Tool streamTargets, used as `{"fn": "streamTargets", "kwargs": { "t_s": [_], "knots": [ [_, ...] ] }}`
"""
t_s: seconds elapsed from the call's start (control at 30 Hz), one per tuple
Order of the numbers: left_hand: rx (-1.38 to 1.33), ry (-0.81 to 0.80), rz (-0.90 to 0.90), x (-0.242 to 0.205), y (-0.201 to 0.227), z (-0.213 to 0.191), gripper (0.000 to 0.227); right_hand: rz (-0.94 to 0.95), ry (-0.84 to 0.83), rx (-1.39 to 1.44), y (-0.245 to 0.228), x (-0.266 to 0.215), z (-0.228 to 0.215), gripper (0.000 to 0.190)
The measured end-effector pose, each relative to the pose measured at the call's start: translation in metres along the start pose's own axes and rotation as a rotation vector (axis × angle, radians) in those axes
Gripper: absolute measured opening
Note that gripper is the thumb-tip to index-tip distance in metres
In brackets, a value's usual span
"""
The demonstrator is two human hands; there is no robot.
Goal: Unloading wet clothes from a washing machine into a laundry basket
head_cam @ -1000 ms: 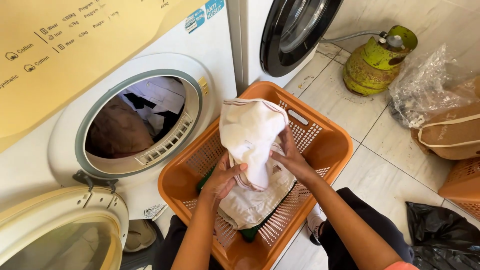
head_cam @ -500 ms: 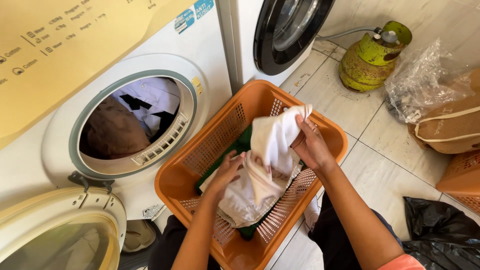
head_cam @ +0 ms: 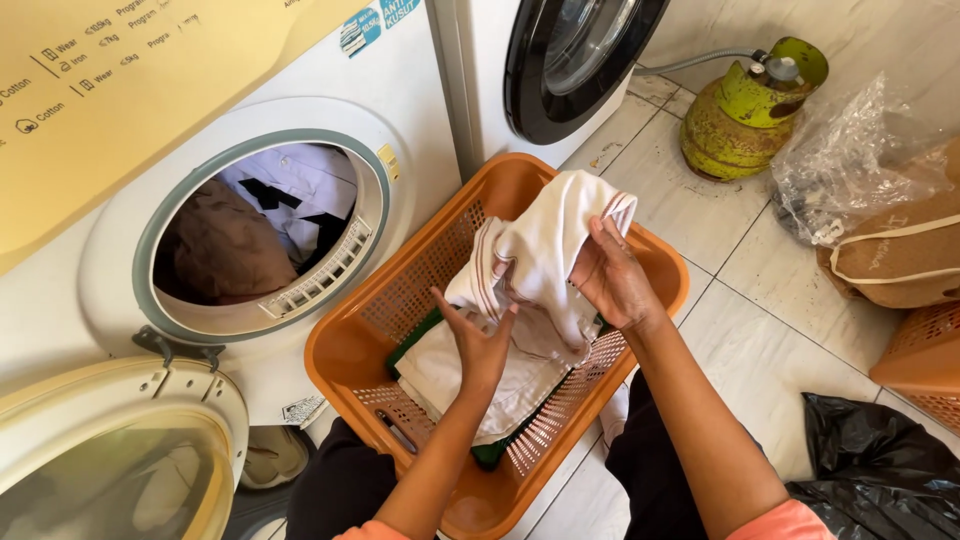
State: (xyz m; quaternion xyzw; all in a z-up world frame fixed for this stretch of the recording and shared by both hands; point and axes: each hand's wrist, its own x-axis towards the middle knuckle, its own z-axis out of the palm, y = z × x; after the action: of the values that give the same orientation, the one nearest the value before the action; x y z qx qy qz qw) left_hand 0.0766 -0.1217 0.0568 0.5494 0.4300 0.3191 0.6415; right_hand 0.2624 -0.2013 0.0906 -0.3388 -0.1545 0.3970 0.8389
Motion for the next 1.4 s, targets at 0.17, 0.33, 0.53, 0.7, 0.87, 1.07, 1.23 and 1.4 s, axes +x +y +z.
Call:
{"fn": "streamTargets", "kwargs": {
  "t_s": [0.17,0.33,0.53,0.7,0.87,1.07,1.23,1.4],
  "knots": [
    [0.124,0.016,0.190,0.012,0.029,-0.010,0.083,-0.003,0.011,-0.292,-0.024,-0.007,0.027,0.035],
    [0.340,-0.072,0.260,0.024,0.055,-0.069,0.035,-0.113,0.074,-0.725,-0.043,0.004,-0.013,0.029],
    [0.326,0.203,-0.152,0.068,0.082,-0.146,0.061,-0.065,0.349,-0.699,-0.068,0.005,-0.035,0.032],
    [-0.056,0.110,-0.067,0.074,0.089,-0.175,0.026,0.071,-0.028,-0.634,-0.090,-0.023,0.005,0.106],
    [-0.059,0.140,-0.025,0.073,0.096,-0.197,0.028,-0.047,-0.031,-0.923,-0.075,-0.033,0.009,0.074],
    [0.008,0.233,0.035,0.081,0.091,-0.222,0.064,-0.077,0.060,-0.962,-0.068,-0.022,0.005,0.039],
    [0.136,0.053,0.129,0.027,0.144,-0.208,0.042,0.015,0.168,-0.699,-0.094,-0.004,-0.012,0.040],
    [0.603,-0.247,0.303,0.055,0.109,-0.221,0.075,0.170,0.015,-0.899,-0.132,-0.004,0.003,0.068]
  ]
}}
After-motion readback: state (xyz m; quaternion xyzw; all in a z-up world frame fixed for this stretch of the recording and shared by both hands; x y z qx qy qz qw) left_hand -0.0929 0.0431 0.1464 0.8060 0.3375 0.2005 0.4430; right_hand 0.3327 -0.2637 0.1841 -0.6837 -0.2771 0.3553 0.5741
